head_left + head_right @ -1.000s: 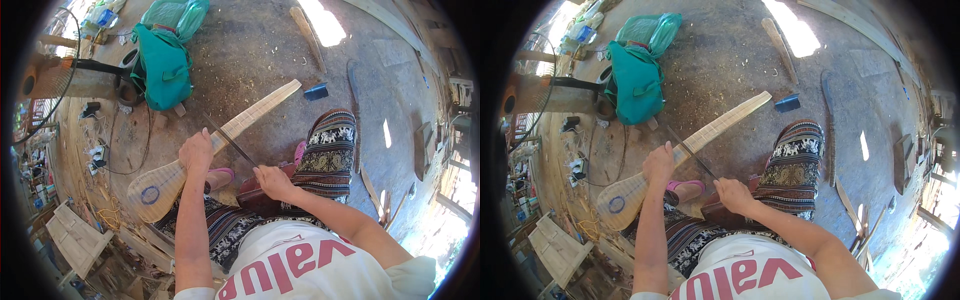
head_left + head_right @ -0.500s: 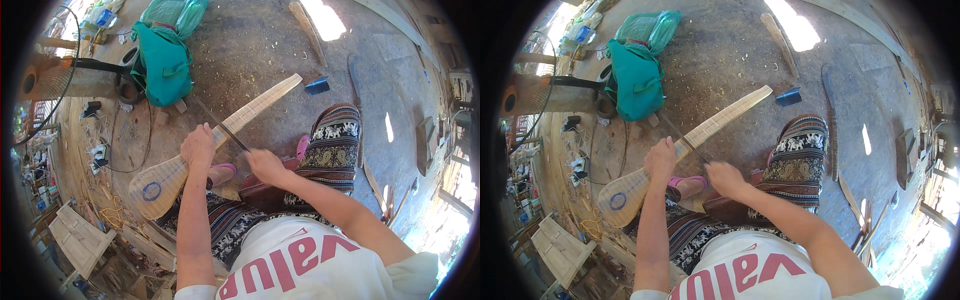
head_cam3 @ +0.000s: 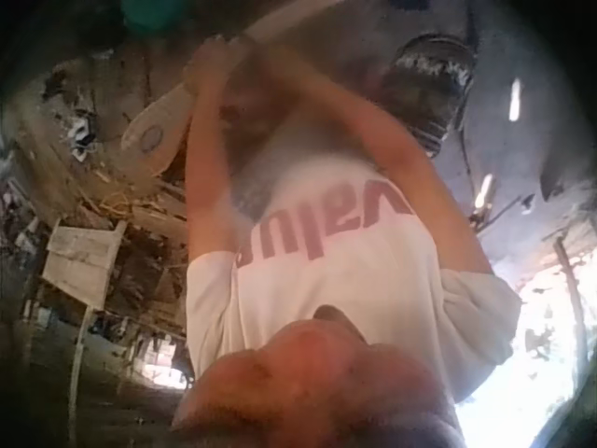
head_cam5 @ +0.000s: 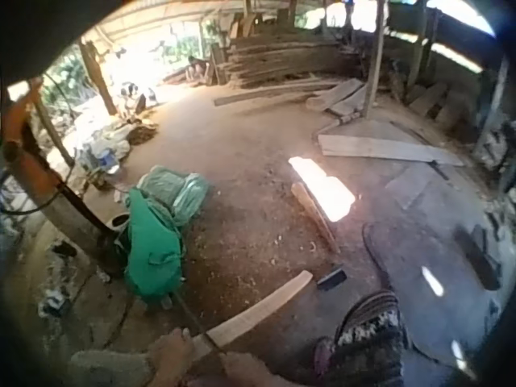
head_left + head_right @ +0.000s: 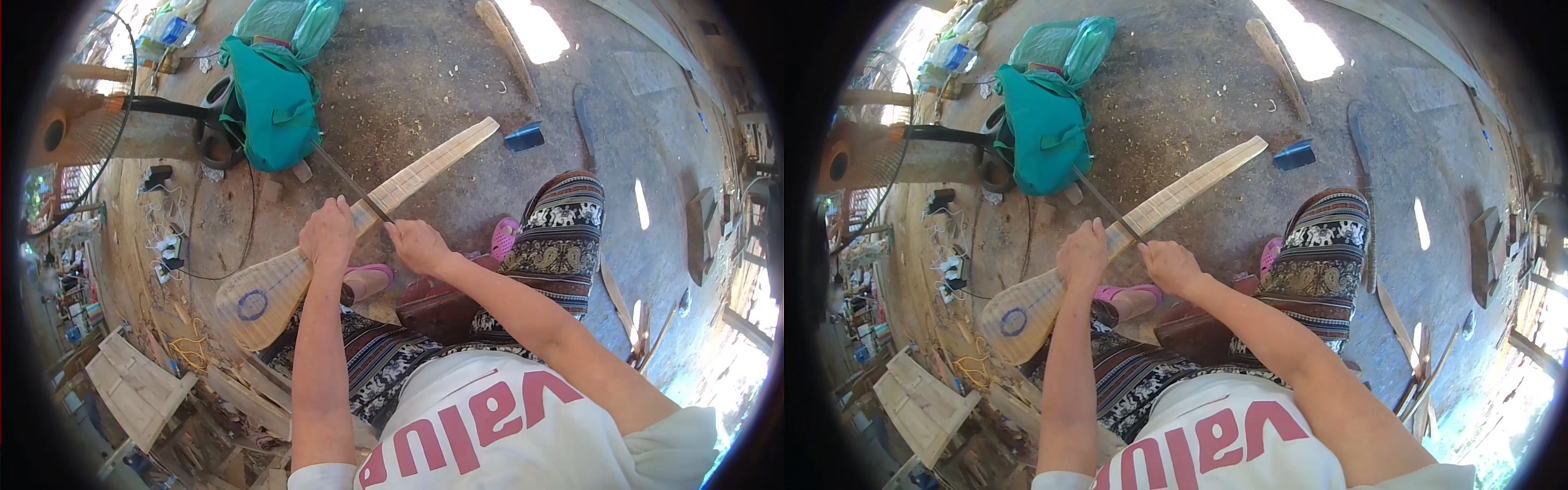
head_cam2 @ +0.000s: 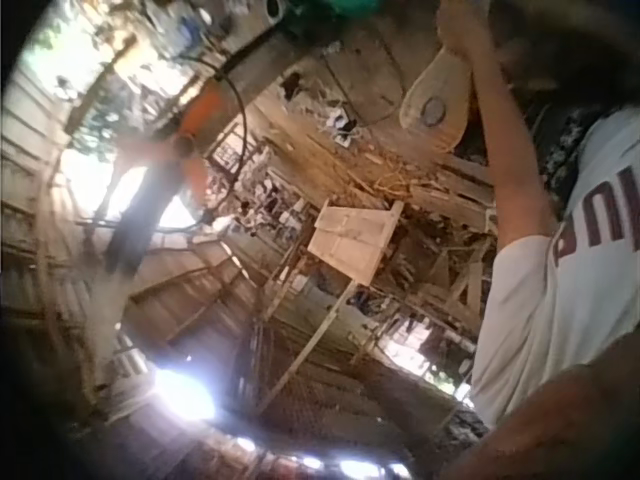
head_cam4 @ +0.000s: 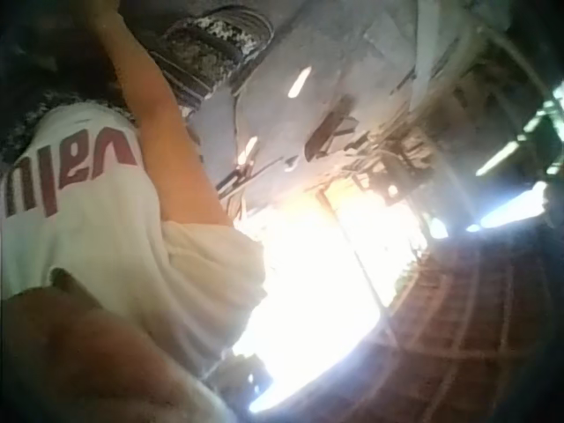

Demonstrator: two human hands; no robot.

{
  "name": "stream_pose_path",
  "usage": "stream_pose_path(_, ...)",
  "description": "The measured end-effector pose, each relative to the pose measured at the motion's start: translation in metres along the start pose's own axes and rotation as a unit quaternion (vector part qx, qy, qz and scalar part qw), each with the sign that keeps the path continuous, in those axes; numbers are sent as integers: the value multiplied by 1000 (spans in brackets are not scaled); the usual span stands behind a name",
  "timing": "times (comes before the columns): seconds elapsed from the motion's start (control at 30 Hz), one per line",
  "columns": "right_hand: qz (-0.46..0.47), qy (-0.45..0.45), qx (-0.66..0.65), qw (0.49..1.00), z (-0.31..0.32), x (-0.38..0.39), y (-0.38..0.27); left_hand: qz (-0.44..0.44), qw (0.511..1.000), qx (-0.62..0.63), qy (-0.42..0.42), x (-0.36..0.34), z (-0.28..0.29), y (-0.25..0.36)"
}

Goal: Carving and filing a wooden musical instrument neck or similar decorative wooden object.

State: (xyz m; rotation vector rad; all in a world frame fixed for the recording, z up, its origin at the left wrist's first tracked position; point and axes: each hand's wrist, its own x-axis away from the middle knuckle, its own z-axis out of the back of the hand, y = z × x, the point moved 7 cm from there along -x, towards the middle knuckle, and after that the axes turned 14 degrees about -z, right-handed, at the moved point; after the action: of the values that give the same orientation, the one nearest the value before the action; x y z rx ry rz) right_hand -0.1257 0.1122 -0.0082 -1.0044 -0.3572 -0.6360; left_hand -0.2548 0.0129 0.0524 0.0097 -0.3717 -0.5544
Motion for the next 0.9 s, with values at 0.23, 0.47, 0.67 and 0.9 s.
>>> stream_pose_path(0.23, 1, -60, 46, 997, 46, 130, 63, 19, 1000, -4, 3, 2, 2, -10)
stream_pose_path(0.47, -109, 42, -129, 985, 152, 119, 73, -73, 993, 87, 43, -1, 3, 3)
stream_pose_path(0.67, -52, 103, -211, 971, 135, 80, 66, -29, 994, 63, -80, -15, -14, 13)
stream_pose_path(0.9, -83, 66, -238, 965, 113, 62, 96, -25, 995, 100, -14, -8, -11, 15)
